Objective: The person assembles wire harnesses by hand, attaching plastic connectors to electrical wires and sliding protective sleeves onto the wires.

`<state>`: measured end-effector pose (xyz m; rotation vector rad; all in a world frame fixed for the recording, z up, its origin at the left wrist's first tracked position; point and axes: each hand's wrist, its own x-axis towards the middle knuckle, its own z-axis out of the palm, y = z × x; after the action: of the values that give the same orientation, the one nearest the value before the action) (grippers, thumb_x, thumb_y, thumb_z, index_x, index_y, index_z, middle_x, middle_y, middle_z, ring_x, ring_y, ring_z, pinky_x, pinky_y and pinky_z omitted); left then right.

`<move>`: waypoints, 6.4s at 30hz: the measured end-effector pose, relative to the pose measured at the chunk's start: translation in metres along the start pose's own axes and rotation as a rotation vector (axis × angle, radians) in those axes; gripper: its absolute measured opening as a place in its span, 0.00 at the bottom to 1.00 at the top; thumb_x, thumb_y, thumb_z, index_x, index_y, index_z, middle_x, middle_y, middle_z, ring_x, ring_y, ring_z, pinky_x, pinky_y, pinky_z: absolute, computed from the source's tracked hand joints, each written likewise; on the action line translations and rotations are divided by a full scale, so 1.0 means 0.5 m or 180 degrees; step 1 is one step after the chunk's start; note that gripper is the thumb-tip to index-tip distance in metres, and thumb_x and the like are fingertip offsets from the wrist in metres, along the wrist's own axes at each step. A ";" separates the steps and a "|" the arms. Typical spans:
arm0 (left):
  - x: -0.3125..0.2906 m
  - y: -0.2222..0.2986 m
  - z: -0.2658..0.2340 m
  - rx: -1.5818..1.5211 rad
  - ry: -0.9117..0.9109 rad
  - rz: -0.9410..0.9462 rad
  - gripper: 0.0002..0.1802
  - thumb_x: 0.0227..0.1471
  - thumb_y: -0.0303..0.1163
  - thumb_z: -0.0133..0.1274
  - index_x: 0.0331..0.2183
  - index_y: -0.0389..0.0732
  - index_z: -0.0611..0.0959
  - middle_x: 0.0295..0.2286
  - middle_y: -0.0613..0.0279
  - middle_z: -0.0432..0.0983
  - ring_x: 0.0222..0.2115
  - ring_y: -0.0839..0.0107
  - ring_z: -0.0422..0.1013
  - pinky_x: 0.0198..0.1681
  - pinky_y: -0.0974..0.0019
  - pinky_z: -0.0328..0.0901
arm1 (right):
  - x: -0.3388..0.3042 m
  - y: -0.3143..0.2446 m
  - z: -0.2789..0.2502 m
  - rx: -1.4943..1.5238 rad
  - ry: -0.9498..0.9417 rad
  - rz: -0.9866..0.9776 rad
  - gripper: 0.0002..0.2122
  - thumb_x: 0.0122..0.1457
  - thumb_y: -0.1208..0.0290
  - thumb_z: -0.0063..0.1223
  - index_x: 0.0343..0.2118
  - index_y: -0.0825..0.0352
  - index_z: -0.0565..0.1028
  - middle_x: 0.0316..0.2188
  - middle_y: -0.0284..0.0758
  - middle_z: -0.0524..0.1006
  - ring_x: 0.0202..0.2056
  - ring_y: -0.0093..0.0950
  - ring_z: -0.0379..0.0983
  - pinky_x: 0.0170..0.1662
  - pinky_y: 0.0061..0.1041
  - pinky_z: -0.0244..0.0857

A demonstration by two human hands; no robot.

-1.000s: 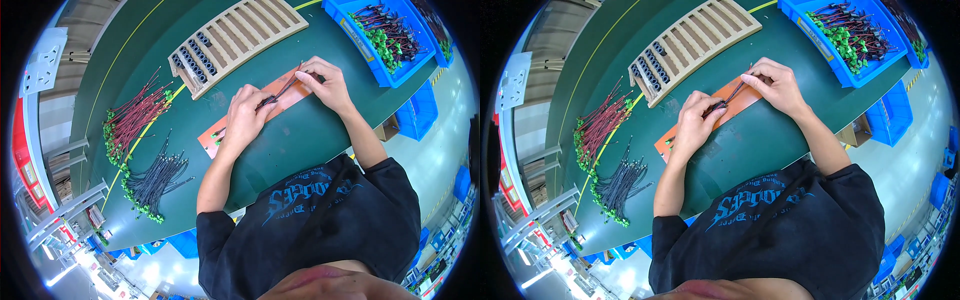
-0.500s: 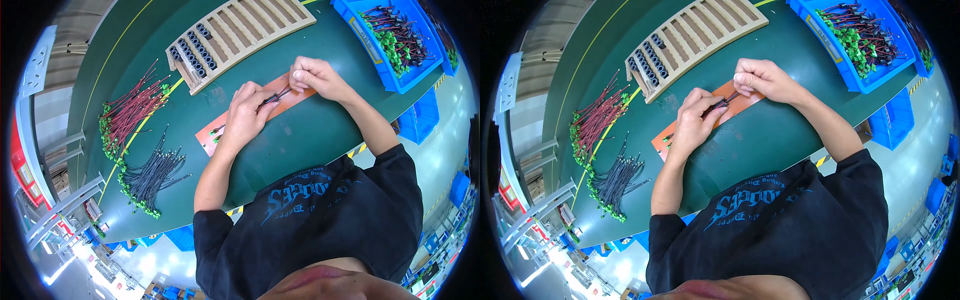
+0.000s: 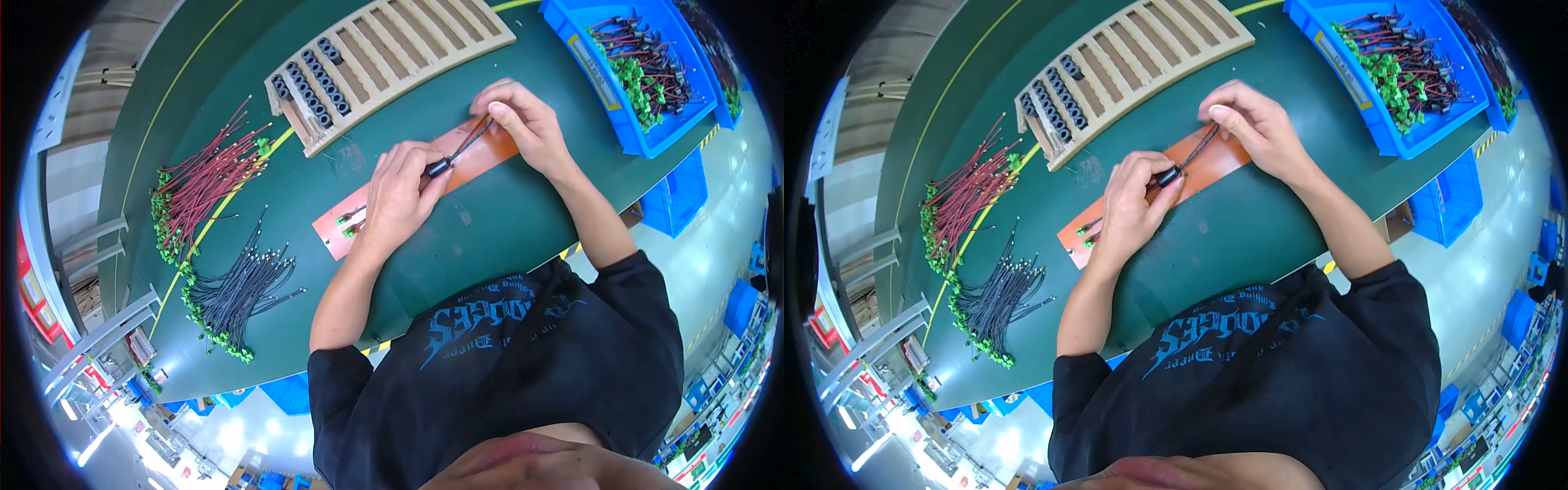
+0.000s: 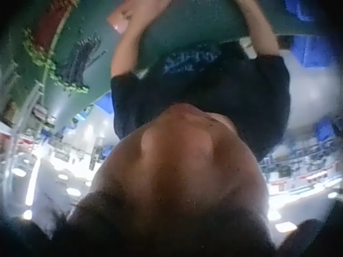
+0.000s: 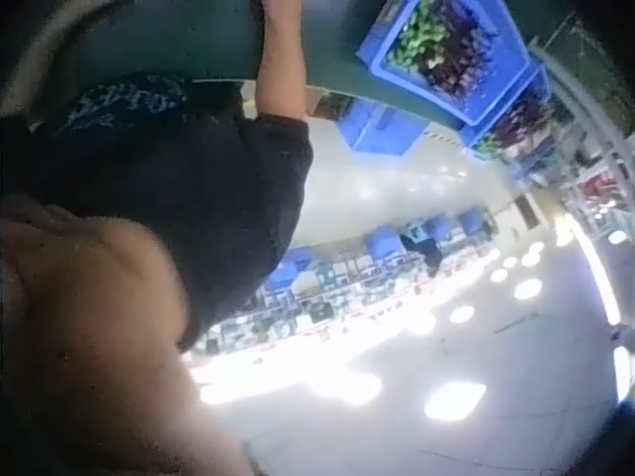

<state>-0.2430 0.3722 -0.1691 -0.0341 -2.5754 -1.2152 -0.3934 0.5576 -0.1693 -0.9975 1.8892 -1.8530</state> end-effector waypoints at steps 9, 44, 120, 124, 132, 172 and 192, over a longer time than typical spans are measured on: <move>-0.020 -0.006 0.009 -0.1307 0.0329 -0.0513 0.11 0.48 0.21 0.63 0.35 0.35 0.78 0.32 0.60 0.79 0.29 0.76 0.73 0.31 0.70 0.68 | -0.051 -0.052 -0.012 0.0638 0.1066 0.0889 0.17 0.65 0.68 0.55 0.54 0.68 0.71 0.28 0.27 0.72 0.23 0.15 0.66 0.23 0.16 0.58; -0.015 -0.016 -0.027 -0.2001 -0.0702 -0.1365 0.16 0.53 0.26 0.65 0.44 0.34 0.81 0.32 0.67 0.80 0.29 0.84 0.72 0.34 0.77 0.68 | -0.041 -0.047 0.062 0.0609 0.0719 0.0917 0.13 0.68 0.65 0.51 0.40 0.69 0.82 0.23 0.27 0.73 0.20 0.12 0.64 0.22 0.15 0.56; -0.012 0.006 -0.034 -0.2597 -0.0662 -0.1444 0.17 0.68 0.37 0.44 0.43 0.32 0.78 0.27 0.61 0.77 0.17 0.85 0.55 0.24 0.77 0.56 | -0.005 -0.040 0.098 0.2528 0.0831 0.1409 0.10 0.65 0.72 0.55 0.44 0.72 0.78 0.36 0.36 0.80 0.26 0.21 0.76 0.30 0.22 0.74; -0.015 0.001 -0.032 -0.2867 -0.0720 -0.1442 0.15 0.68 0.37 0.45 0.41 0.35 0.80 0.27 0.65 0.77 0.20 0.85 0.59 0.23 0.78 0.55 | -0.006 -0.051 0.100 0.2521 0.0796 0.1317 0.09 0.65 0.74 0.54 0.44 0.72 0.78 0.36 0.37 0.80 0.27 0.22 0.77 0.31 0.22 0.75; -0.017 0.013 0.000 -0.2909 0.0112 -0.1408 0.13 0.64 0.32 0.51 0.35 0.31 0.82 0.28 0.58 0.79 0.22 0.76 0.68 0.28 0.73 0.64 | -0.005 -0.040 0.097 0.2511 0.0987 0.0979 0.11 0.64 0.74 0.56 0.46 0.72 0.77 0.36 0.37 0.79 0.31 0.26 0.80 0.30 0.20 0.77; -0.006 0.002 -0.045 -0.3322 -0.0372 -0.1338 0.14 0.65 0.32 0.50 0.45 0.31 0.80 0.30 0.54 0.78 0.19 0.77 0.65 0.24 0.74 0.60 | 0.000 -0.049 0.102 0.2740 0.1139 0.0776 0.10 0.64 0.73 0.56 0.45 0.73 0.79 0.35 0.34 0.79 0.33 0.21 0.76 0.34 0.20 0.73; -0.002 0.093 -0.225 -0.1063 -0.1054 -0.0981 0.43 0.55 0.29 0.58 0.66 0.39 0.54 0.26 0.59 0.81 0.28 0.68 0.78 0.38 0.65 0.71 | 0.015 -0.152 0.019 0.2371 -0.0434 0.0070 0.15 0.73 0.61 0.38 0.44 0.68 0.73 0.35 0.40 0.81 0.33 0.27 0.80 0.36 0.23 0.76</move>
<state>-0.2069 0.3169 -0.0668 0.1038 -2.6863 -1.8882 -0.3730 0.5518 -0.0952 -0.7950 0.9741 -2.1429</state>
